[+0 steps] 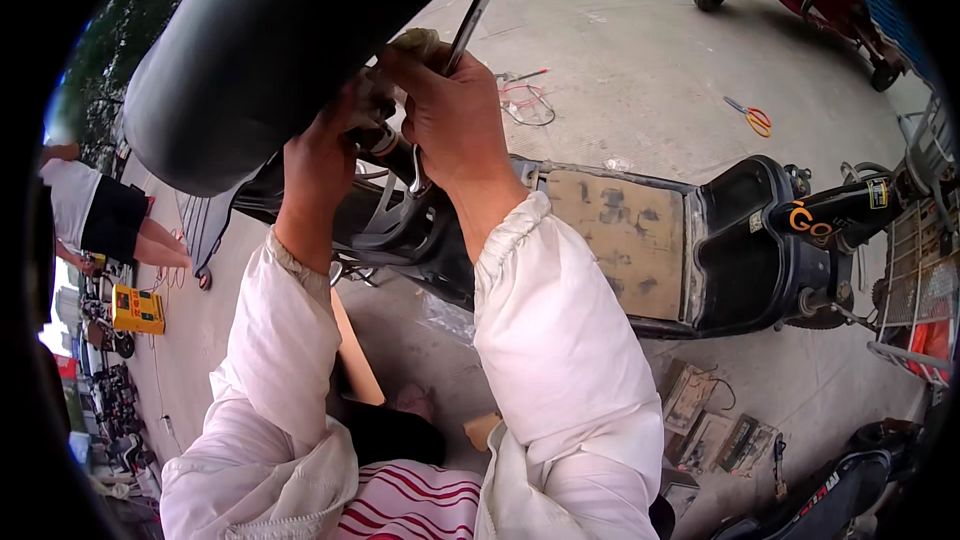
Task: The person uses a screwdriver to adjust components on the scooter's handlebar and then uses a wrench to tighten the seat post. The person removes the seat, places it in a box, and then reattaches it.
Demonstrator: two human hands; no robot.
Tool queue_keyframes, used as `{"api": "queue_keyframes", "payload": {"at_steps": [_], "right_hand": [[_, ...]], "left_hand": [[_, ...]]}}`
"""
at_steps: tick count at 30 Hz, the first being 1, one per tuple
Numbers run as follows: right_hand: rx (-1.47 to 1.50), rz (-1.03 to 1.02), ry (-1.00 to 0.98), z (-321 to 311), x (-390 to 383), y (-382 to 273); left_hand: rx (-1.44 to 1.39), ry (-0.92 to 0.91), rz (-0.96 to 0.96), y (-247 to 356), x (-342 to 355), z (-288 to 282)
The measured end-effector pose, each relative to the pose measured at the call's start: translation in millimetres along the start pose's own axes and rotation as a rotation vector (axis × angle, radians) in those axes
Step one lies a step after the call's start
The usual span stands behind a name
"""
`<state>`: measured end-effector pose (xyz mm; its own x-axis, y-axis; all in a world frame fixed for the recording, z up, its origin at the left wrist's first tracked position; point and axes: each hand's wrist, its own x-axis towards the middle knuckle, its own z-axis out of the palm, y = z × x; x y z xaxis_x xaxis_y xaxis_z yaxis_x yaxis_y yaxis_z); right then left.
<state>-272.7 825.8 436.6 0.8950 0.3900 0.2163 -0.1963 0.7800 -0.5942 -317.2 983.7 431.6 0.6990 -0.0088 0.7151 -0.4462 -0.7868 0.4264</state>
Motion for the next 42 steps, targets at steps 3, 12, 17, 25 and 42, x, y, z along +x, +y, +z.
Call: {"api": "queue_keyframes", "payload": {"at_steps": [3,12,17,25,42], "right_hand": [[-0.014,0.011,0.081,-13.1,-13.6,14.6],[-0.36,-0.083,0.234,-42.9,-53.1,45.9],[-0.749,-0.43,0.255,-29.1,-66.6,30.9],[-0.602,-0.486,0.034,6.9,-64.2,64.2],[-0.46,-0.418,0.003,37.8,-61.9,91.7]], "left_hand": [[-0.296,-0.018,-0.257,8.7,4.6,7.1],[-0.834,-0.097,-0.529,23.2,-2.7,-7.5],[-0.71,-0.127,-0.272,26.4,2.1,-19.3],[-0.998,-0.183,-0.17,24.3,12.0,-30.1],[-1.11,-0.196,-0.23,28.7,14.7,-41.6]]}}
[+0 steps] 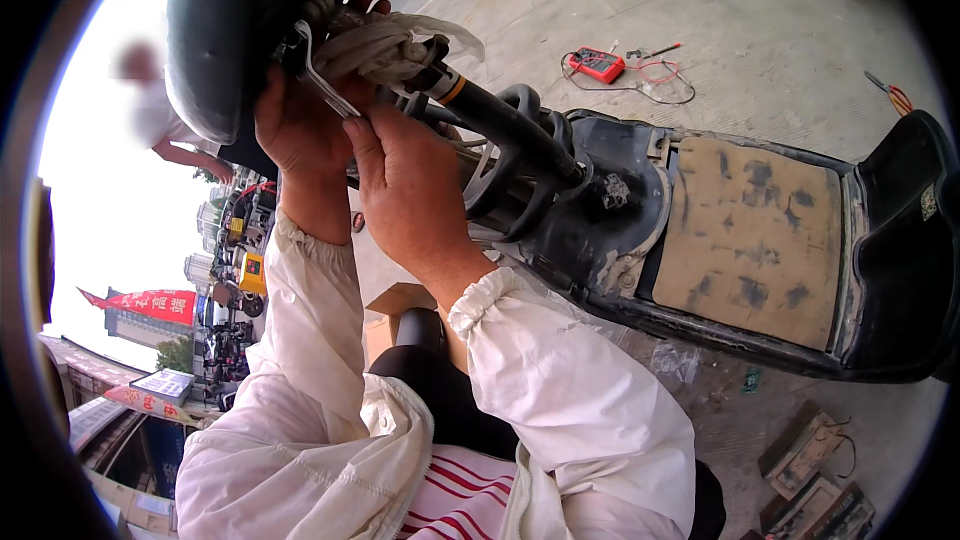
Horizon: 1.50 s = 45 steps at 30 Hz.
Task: The person uses a screwdriver to adjust components on the scooter's handlebar and then uses a wrench to tighten the seat post. The person removes the seat, places it in a box, and then reattaches it.
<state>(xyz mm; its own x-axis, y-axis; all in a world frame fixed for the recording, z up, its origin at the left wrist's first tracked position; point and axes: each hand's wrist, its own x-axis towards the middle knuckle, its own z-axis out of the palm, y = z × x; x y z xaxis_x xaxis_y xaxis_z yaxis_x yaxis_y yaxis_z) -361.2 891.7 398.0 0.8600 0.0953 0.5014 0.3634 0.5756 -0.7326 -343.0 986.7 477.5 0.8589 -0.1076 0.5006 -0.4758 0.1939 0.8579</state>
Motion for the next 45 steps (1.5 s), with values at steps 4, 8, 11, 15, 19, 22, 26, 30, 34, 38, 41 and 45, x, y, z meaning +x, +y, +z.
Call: {"api": "queue_keyframes", "payload": {"at_steps": [4,8,11,15,19,22,26,30,34,38,41,45], "right_hand": [[0.051,0.014,0.025,9.5,1.1,2.1],[0.015,0.017,0.01,-2.1,5.2,-3.6],[-0.02,-0.064,0.03,-13.3,9.2,-2.2],[-0.334,-0.118,-0.048,-46.0,22.5,-21.8],[-0.504,-0.133,-0.121,-69.0,38.0,-37.3],[-0.411,-0.047,-0.151,-67.5,34.3,-31.1],[-0.256,-0.026,-0.253,-78.9,37.4,-28.4],[-0.498,-0.017,-0.318,-93.0,37.7,-32.3],[-0.543,-0.029,-0.157,-72.9,13.9,-20.3],[-0.098,0.241,-0.164,-41.7,-10.4,-7.1],[-0.138,0.237,-0.152,-36.7,-12.1,-5.9],[-0.105,0.433,-0.3,-50.0,-3.9,-9.0]], "left_hand": [[0.019,0.104,0.024,-1.8,2.4,6.1],[-0.034,0.123,-0.033,-6.5,4.5,-16.1],[-0.012,0.094,-0.012,-10.3,6.2,-16.1],[0.119,0.125,0.055,-16.7,7.3,-15.6],[0.082,0.12,0.056,-17.6,7.9,-18.0],[0.028,0.062,0.102,-21.8,9.3,-17.9],[0.014,0.083,0.078,-30.4,8.9,-22.7],[-0.02,0.138,0.048,-36.5,6.2,-38.5],[-0.067,0.233,0.073,-41.1,1.5,-39.5],[-0.038,0.264,0.105,-49.9,4.3,-36.5],[0.021,0.296,0.127,-49.1,1.1,-37.7],[0.122,0.315,0.156,-54.4,3.8,-36.7]]}}
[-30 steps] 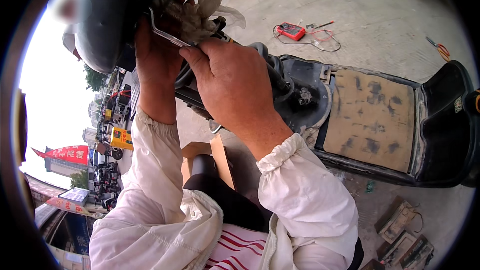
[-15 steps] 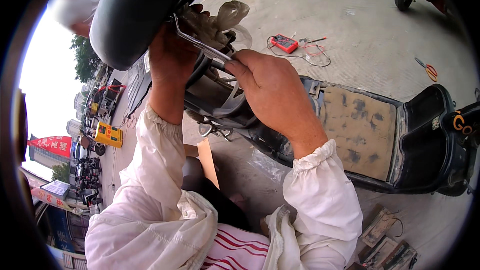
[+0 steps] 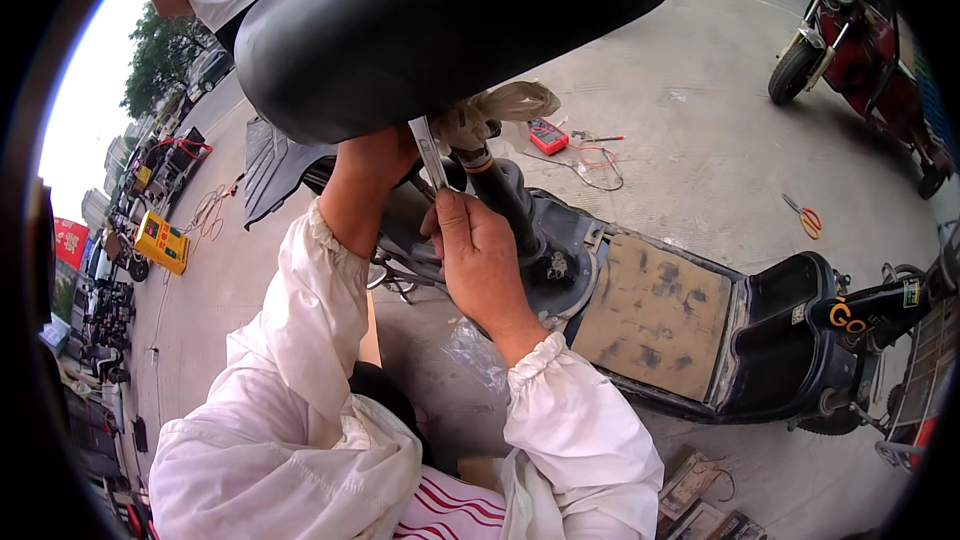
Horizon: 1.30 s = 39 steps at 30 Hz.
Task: The person uses a screwdriver to adjust components on the scooter's handlebar and then uses a wrench to tighten the seat post. The person removes the seat, places it in a box, and then reattaches it.
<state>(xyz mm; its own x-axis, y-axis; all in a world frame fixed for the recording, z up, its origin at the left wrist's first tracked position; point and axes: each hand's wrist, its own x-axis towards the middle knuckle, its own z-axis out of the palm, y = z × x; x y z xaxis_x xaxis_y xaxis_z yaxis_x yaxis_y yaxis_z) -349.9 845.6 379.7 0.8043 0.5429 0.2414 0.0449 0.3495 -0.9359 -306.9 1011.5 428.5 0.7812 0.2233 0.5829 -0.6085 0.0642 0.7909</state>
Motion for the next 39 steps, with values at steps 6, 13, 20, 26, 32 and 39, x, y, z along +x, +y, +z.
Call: {"api": "queue_keyframes", "payload": {"at_steps": [6,13,20,26,32,39], "right_hand": [[-0.241,-0.052,-0.06,-25.6,4.1,-3.5],[-0.201,0.148,-0.15,-30.5,-6.4,-31.2],[-0.328,0.295,-0.181,-42.6,-9.3,-56.6],[-0.496,0.42,-0.185,-62.4,-16.9,-98.6],[-1.318,0.212,-0.223,-67.7,-4.0,-194.9],[-1.306,0.077,-0.136,-62.5,-15.4,-185.2]], "left_hand": [[0.277,-0.041,0.102,-3.2,-0.3,5.9],[0.586,-0.082,0.305,-13.3,6.5,16.1],[0.645,-0.105,0.398,-18.7,12.0,24.8],[0.631,-0.117,0.434,-23.5,6.9,36.8],[0.678,-0.097,0.45,-20.4,0.7,33.4],[0.688,-0.076,0.498,-21.1,-8.3,35.8]]}}
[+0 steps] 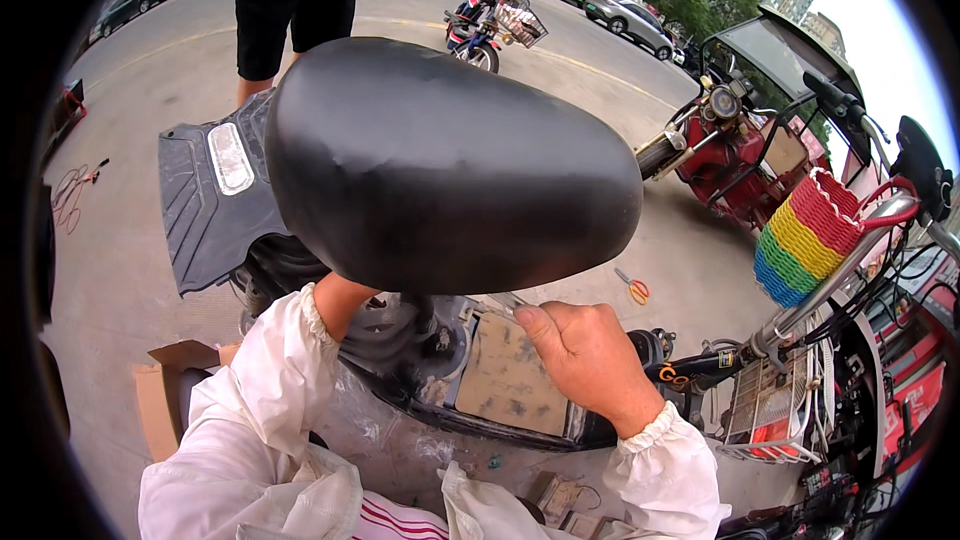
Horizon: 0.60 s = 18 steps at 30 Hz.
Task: The person uses a screwdriver to adjust components on the scooter's handlebar and then uses a wrench to tighten the seat post. The person removes the seat, places it in a box, and then reattaches it.
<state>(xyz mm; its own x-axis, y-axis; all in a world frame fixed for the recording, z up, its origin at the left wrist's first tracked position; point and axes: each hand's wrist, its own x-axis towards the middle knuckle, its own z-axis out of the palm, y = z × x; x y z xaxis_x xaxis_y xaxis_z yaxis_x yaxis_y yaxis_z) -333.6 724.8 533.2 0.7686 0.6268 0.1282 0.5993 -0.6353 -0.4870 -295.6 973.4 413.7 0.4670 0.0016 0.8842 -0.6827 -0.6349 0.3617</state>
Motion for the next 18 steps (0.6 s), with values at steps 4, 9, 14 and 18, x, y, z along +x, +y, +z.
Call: {"api": "queue_keyframes", "payload": {"at_steps": [4,9,14,18], "right_hand": [[0.415,0.031,0.09,69.5,-7.1,22.7],[0.965,0.14,0.19,162.3,10.5,-9.8],[1.063,0.101,0.423,197.4,37.8,-22.3],[1.079,0.064,0.148,179.2,38.3,6.4]], "left_hand": [[0.001,0.009,0.005,1.8,-3.1,6.4],[0.044,0.033,0.028,1.4,-3.3,-4.3],[-0.027,0.01,0.052,5.1,13.5,-9.5],[-0.023,0.058,0.106,-3.2,17.3,-5.5]]}}
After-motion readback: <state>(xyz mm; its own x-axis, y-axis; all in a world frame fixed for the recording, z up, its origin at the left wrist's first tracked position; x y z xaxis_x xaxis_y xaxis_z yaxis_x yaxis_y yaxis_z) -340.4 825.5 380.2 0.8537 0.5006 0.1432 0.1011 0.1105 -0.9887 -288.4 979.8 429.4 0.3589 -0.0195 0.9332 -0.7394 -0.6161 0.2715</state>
